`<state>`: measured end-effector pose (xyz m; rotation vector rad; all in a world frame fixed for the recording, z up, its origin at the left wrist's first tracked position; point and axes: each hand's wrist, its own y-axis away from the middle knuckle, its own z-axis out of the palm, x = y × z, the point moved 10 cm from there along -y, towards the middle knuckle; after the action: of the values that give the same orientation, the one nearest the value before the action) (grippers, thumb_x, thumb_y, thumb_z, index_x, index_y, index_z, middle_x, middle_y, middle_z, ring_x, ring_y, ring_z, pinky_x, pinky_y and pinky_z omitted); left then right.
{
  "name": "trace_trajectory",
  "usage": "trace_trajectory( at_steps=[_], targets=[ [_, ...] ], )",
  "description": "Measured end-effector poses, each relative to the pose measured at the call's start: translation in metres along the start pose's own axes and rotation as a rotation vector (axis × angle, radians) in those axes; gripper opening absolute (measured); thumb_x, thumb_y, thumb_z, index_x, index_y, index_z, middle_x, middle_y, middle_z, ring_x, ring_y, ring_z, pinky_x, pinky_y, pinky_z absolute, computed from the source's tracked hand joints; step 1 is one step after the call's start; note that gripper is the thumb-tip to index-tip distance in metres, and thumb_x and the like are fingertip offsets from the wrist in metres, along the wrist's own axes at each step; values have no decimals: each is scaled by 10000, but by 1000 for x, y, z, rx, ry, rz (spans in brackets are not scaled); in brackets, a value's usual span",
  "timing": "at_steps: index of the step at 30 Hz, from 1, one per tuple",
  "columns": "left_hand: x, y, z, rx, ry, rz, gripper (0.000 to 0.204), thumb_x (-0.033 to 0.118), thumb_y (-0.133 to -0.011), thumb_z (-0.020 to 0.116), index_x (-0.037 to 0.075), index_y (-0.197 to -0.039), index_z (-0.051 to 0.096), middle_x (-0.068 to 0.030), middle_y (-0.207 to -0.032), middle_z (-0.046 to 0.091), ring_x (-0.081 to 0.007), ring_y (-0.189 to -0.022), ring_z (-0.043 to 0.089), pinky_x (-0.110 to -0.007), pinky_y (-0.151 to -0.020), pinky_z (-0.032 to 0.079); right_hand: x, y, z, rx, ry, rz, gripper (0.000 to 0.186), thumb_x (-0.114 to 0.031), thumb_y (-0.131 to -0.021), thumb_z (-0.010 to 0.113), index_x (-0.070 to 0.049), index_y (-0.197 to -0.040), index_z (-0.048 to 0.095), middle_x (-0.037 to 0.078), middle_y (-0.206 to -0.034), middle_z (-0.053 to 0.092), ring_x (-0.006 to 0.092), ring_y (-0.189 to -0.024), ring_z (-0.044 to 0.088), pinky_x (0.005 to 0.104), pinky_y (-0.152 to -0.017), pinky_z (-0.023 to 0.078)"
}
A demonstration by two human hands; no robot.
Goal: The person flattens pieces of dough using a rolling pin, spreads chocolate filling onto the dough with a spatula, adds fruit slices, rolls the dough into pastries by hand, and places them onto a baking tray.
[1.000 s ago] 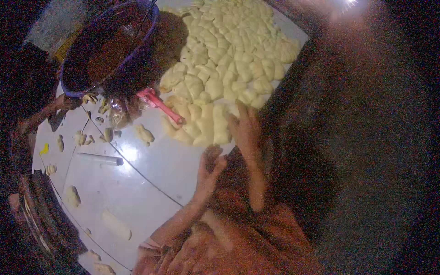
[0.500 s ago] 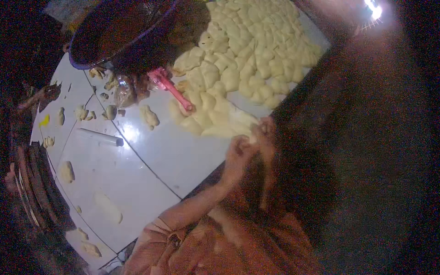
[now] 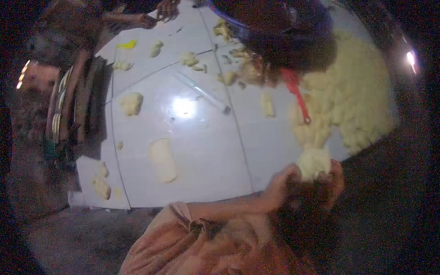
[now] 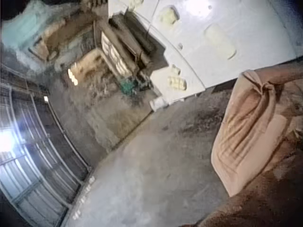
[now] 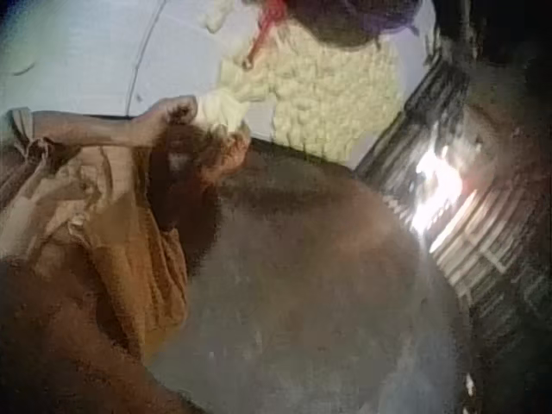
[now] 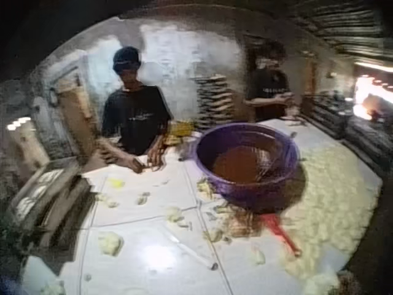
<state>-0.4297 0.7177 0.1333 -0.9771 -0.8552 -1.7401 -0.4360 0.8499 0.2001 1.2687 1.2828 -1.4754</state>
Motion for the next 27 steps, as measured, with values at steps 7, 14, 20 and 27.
trace_trajectory(
  at_steps=[7, 14, 20, 27],
  targets=[
    [121, 39, -280, 647, -264, 167, 206, 45, -912, 699, 68, -905, 494, 16, -818, 519, -63, -768, 519, -240, -703, 465, 75, -66, 299, -426, -9, 167, 256, -97, -907, 704, 18, -1121, 624, 78, -1098, 638, 165, -1032, 621, 311, -941, 506],
    [244, 97, -416, 857, -264, 471, 217, -19, -915, 694, 66, -960, 500, 27, -877, 530, -44, -741, 544, -195, -658, 454, 8, -89, 490, -518, -187, -63, 207, -87, -895, 726, -22, -1084, 672, 74, -1055, 649, 150, -934, 634, 298, -769, 538],
    [201, 31, -406, 792, -56, 373, 219, 76, -933, 724, 66, -1005, 517, -2, -938, 550, -57, -830, 531, -231, -669, 459, 29, -163, 522, -623, 58, -25, 254, -175, -926, 660, -15, -1122, 681, 100, -1013, 712, 163, -962, 667, 320, -834, 547],
    [94, -11, -418, 569, -71, -36, 807, 86, -944, 688, -5, -1577, 197, -129, -1229, 561, -116, -860, 556, -298, -744, 526, 107, -188, 514, -551, 687, -413, 362, -147, -949, 533, -80, -1285, 647, 195, -1271, 614, 398, -1150, 614, 470, -981, 502]
  ],
)
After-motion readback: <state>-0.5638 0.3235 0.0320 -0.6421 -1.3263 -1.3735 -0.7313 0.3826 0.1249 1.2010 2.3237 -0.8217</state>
